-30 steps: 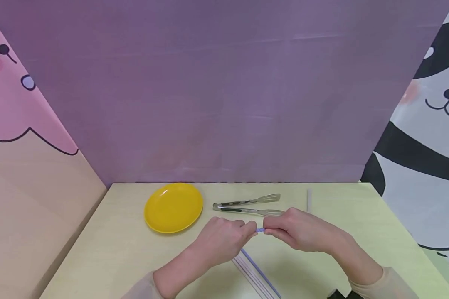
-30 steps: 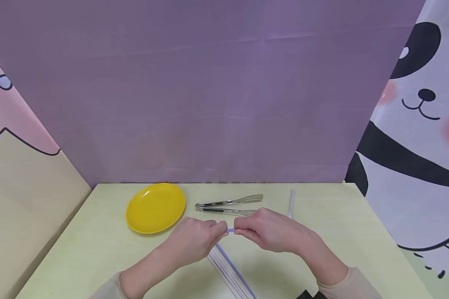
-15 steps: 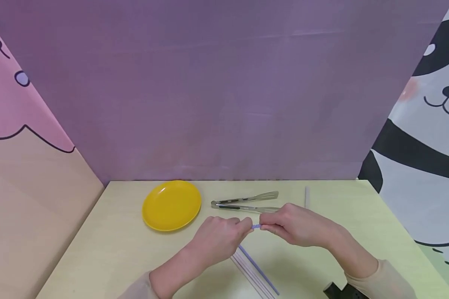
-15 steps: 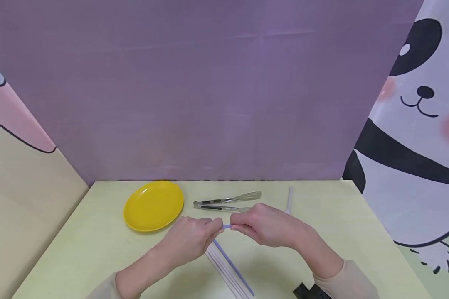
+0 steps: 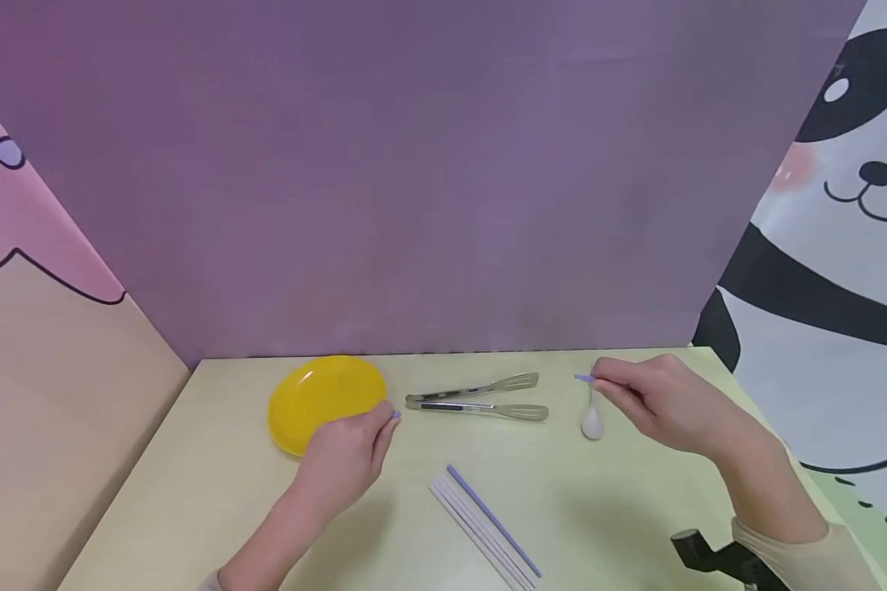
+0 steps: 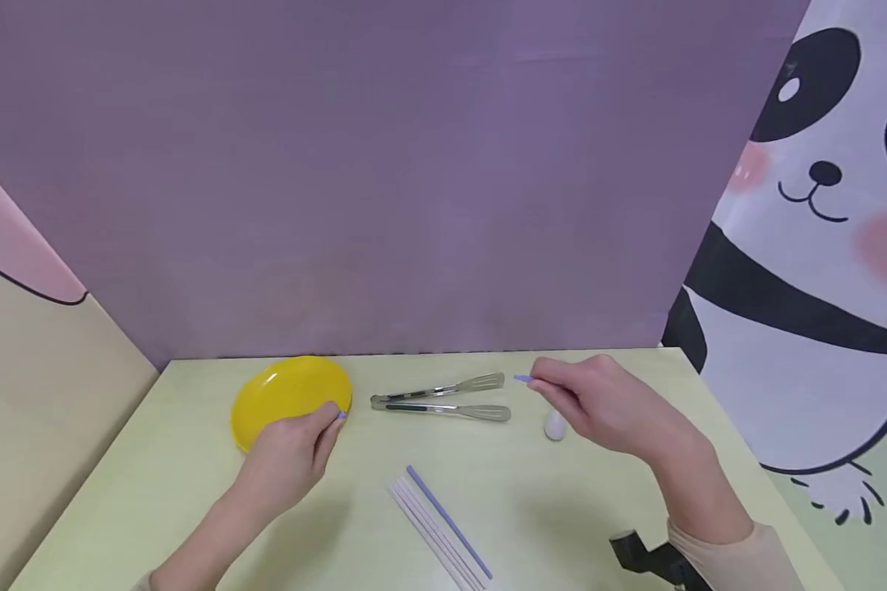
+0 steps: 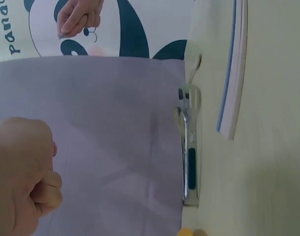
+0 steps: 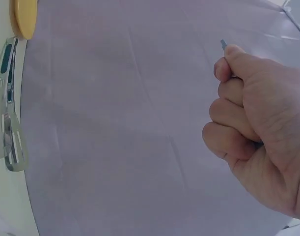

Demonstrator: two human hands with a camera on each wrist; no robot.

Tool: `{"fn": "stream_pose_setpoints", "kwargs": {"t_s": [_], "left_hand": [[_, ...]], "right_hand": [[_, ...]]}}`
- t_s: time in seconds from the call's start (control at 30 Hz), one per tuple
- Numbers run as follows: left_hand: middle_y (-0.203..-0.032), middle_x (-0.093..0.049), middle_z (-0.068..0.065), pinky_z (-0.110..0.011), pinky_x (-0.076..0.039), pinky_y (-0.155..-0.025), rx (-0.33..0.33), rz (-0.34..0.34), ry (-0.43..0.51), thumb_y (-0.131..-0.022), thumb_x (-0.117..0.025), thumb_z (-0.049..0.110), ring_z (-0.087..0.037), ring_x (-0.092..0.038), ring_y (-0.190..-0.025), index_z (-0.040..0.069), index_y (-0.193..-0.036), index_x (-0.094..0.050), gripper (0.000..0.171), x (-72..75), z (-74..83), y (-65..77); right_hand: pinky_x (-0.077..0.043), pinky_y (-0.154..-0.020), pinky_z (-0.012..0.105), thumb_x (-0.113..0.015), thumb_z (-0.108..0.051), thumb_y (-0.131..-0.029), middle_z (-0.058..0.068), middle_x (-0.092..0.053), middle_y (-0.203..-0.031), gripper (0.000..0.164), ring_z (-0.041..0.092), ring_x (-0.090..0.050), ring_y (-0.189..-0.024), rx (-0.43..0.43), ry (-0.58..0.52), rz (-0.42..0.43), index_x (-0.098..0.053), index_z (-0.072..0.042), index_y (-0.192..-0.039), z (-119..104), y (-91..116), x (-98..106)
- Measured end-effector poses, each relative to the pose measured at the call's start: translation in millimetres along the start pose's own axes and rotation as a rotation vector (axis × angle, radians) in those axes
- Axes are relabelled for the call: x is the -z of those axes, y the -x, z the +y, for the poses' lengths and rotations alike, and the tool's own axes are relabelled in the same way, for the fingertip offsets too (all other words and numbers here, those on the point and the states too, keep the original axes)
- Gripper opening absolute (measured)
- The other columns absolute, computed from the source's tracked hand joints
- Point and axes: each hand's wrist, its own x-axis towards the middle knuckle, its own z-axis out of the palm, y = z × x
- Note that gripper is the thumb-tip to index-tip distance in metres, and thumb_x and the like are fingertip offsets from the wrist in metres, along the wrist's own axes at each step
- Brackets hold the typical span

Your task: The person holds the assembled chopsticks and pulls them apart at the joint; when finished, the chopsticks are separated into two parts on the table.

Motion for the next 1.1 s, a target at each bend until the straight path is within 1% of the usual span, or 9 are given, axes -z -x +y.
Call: {"fn": "stream_pose_setpoints", "kwargs": {"t_s": [0.07,0.13,0.23,0.3,0.37,0.53,0.8,0.97,1.1], "left_hand": [[-0.061,-0.028,0.012,-0.014,-0.020,-0.049,-0.003,-0.006,0.013,-0.098,-0.072,0.009,0.001,-0.023,-0.054,0.013,-0.081,-0.052,0.027,0.1,-3.0,4.6],[-0.060,-0.030,0.011,-0.014,-0.021,-0.049,0.023,-0.015,0.031,-0.098,-0.071,0.007,0.001,-0.023,-0.054,0.013,-0.080,-0.052,0.027,0.4,-5.2,9.4],[-0.065,-0.052,0.009,-0.014,-0.031,-0.051,0.049,-0.035,0.064,-0.095,-0.065,0.001,0.002,-0.034,-0.056,0.013,-0.084,-0.060,0.017,0.0,-8.2,15.4],[-0.076,-0.063,0.006,-0.014,-0.037,-0.052,0.055,-0.057,0.091,-0.092,-0.060,-0.002,0.002,-0.039,-0.057,0.012,-0.090,-0.067,0.016,0.3,-10.2,18.7],[-0.089,-0.068,0.005,-0.014,-0.042,-0.056,0.059,-0.081,0.120,-0.090,-0.058,-0.004,0.002,-0.042,-0.059,0.012,-0.099,-0.074,0.024,0.0,-11.9,20.5],[-0.099,-0.057,0.005,-0.014,-0.044,-0.060,0.067,-0.143,0.149,-0.095,-0.062,0.000,0.001,-0.042,-0.065,0.011,-0.115,-0.079,0.028,-3.8,-13.5,17.8],[-0.105,-0.058,0.001,-0.015,-0.050,-0.069,-0.015,-0.170,0.185,-0.100,-0.067,0.003,-0.004,-0.050,-0.074,0.010,-0.125,-0.078,0.028,-15.0,-8.1,5.4],[-0.106,-0.060,0.001,-0.013,-0.050,-0.070,-0.082,-0.156,0.196,-0.099,-0.071,0.004,-0.007,-0.055,-0.077,0.012,-0.124,-0.078,0.027,-25.5,-4.1,-6.3],[-0.104,-0.061,0.001,-0.013,-0.050,-0.071,-0.100,-0.164,0.211,-0.099,-0.072,0.005,-0.009,-0.058,-0.079,0.012,-0.122,-0.080,0.025,-35.8,-0.1,-16.8]], "right_hand": [[-0.022,-0.055,0.006,-0.061,-0.017,-0.109,-0.010,-0.030,-0.062,0.021,-0.015,-0.014,-0.067,-0.017,-0.017,-0.011,-0.056,-0.024,-0.090,1,0,-2],[-0.021,-0.055,0.006,-0.066,-0.007,-0.103,-0.011,-0.028,-0.062,0.026,-0.016,-0.013,-0.067,-0.048,-0.014,-0.015,-0.056,-0.026,-0.089,2,6,-2],[-0.023,-0.054,0.007,-0.072,0.005,-0.093,-0.015,-0.027,-0.063,0.038,-0.016,-0.014,-0.065,-0.120,-0.016,-0.058,-0.055,-0.029,-0.089,2,20,-1],[-0.025,-0.054,0.007,-0.070,0.008,-0.092,-0.018,-0.027,-0.065,0.041,-0.015,-0.015,-0.063,-0.173,-0.028,-0.096,-0.056,-0.031,-0.092,2,30,-1],[-0.027,-0.054,0.008,-0.067,0.008,-0.095,-0.020,-0.025,-0.065,0.041,-0.015,-0.016,-0.061,-0.224,-0.052,-0.132,-0.059,-0.032,-0.098,2,39,-3],[-0.027,-0.053,0.009,-0.060,0.011,-0.098,-0.017,-0.025,-0.061,0.038,-0.015,-0.013,-0.061,-0.285,-0.110,-0.162,-0.057,-0.025,-0.112,3,57,-10],[-0.032,-0.054,0.013,-0.059,0.009,-0.101,-0.020,-0.029,-0.068,0.034,-0.012,-0.022,-0.062,-0.327,-0.153,-0.160,-0.051,-0.023,-0.107,3,66,-21],[-0.037,-0.060,0.013,-0.063,0.010,-0.099,-0.023,-0.037,-0.077,0.036,-0.010,-0.035,-0.067,-0.307,-0.158,-0.148,-0.054,-0.025,-0.106,3,63,-27],[-0.039,-0.063,0.011,-0.068,0.012,-0.093,-0.021,-0.045,-0.087,0.041,-0.009,-0.040,-0.069,-0.270,-0.119,-0.117,-0.059,-0.025,-0.108,2,62,-33]]}}
